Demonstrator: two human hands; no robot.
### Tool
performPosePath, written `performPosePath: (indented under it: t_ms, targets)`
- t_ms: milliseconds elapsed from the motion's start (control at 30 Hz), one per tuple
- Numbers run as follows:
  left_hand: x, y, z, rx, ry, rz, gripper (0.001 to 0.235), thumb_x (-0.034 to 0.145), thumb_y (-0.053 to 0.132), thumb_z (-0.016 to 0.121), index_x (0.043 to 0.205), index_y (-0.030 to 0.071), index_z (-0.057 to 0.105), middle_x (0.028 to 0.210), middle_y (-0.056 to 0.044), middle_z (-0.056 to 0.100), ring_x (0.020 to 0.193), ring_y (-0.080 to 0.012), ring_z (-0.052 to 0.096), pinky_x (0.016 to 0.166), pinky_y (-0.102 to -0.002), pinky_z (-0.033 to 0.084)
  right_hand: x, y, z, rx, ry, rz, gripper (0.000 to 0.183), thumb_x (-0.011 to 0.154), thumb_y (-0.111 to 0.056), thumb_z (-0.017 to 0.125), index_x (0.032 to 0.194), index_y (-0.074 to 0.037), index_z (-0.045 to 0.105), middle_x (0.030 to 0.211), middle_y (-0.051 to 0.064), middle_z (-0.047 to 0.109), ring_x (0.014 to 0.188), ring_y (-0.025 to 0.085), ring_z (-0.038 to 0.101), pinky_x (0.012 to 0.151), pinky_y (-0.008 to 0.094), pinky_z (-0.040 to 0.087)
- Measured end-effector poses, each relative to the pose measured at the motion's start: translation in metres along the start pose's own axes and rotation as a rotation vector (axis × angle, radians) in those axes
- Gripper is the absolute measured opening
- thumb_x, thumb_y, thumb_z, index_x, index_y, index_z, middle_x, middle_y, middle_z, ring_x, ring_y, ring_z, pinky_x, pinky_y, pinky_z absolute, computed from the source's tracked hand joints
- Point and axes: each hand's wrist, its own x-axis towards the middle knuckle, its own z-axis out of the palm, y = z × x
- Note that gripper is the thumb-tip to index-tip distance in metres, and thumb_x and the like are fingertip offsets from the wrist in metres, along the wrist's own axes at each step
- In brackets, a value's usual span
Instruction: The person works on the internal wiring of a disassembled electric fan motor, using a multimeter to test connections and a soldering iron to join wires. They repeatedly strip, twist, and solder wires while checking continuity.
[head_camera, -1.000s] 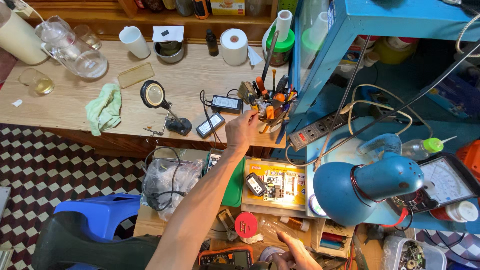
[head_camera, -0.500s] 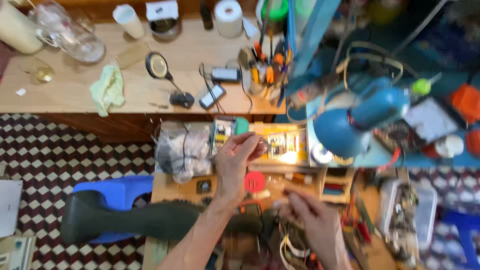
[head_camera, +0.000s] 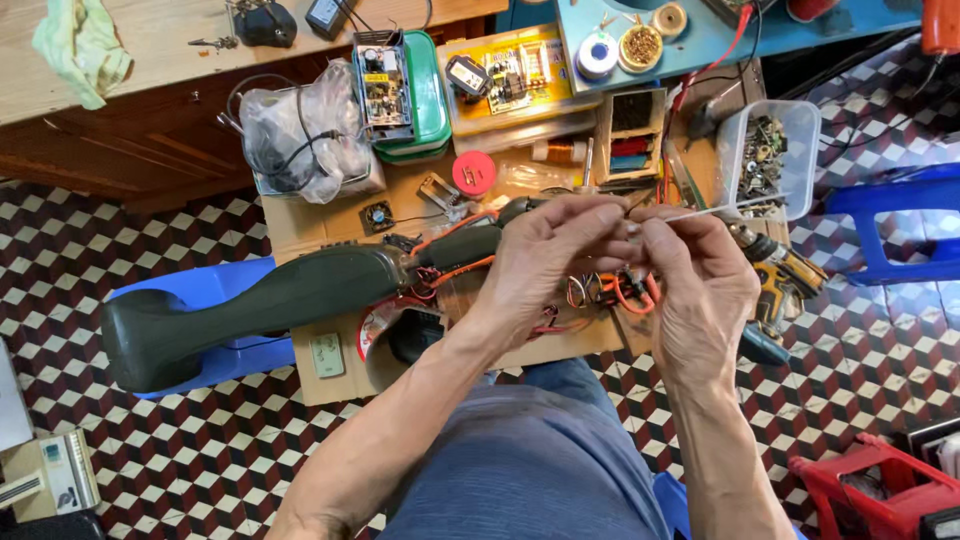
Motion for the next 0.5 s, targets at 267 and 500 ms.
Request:
performPosePath:
  t_ms: [267, 500]
  targets:
    - [-0.059, -0.056, -0.073, 1.005, 0.331, 0.195, 0.032, 0.095, 0.019, 0.072, 0.125, 0.007, 0.074, 0.095, -0.007, 0.077, 0.082, -0.0130, 0.072, 0.075, -0.028, 0.059, -0.017, 0.036, -0.067, -0.049, 0.001, 0.101, 0.011, 0.104, -0.004, 0.065, 0.111, 0.004, 0.063, 0.100, 0.016, 0.073, 0.074, 0.012, 0.067, 0.067, 0.023, 0.053]
    - [-0.038, -0.141, -0.059, 1.209, 0.354, 0.518, 0.057, 0.076, 0.016, 0.082, 0.129, 0.003, 0.064, 0.096, -0.014, 0.066, 0.076, -0.0264, 0.068, 0.069, -0.035, 0.056, -0.001, 0.089, -0.115, -0.174, -0.095, 0.300, 0.015, 0.099, -0.009, 0.066, 0.108, 0.003, 0.067, 0.094, 0.012, 0.075, 0.070, 0.011, 0.068, 0.061, 0.022, 0.052]
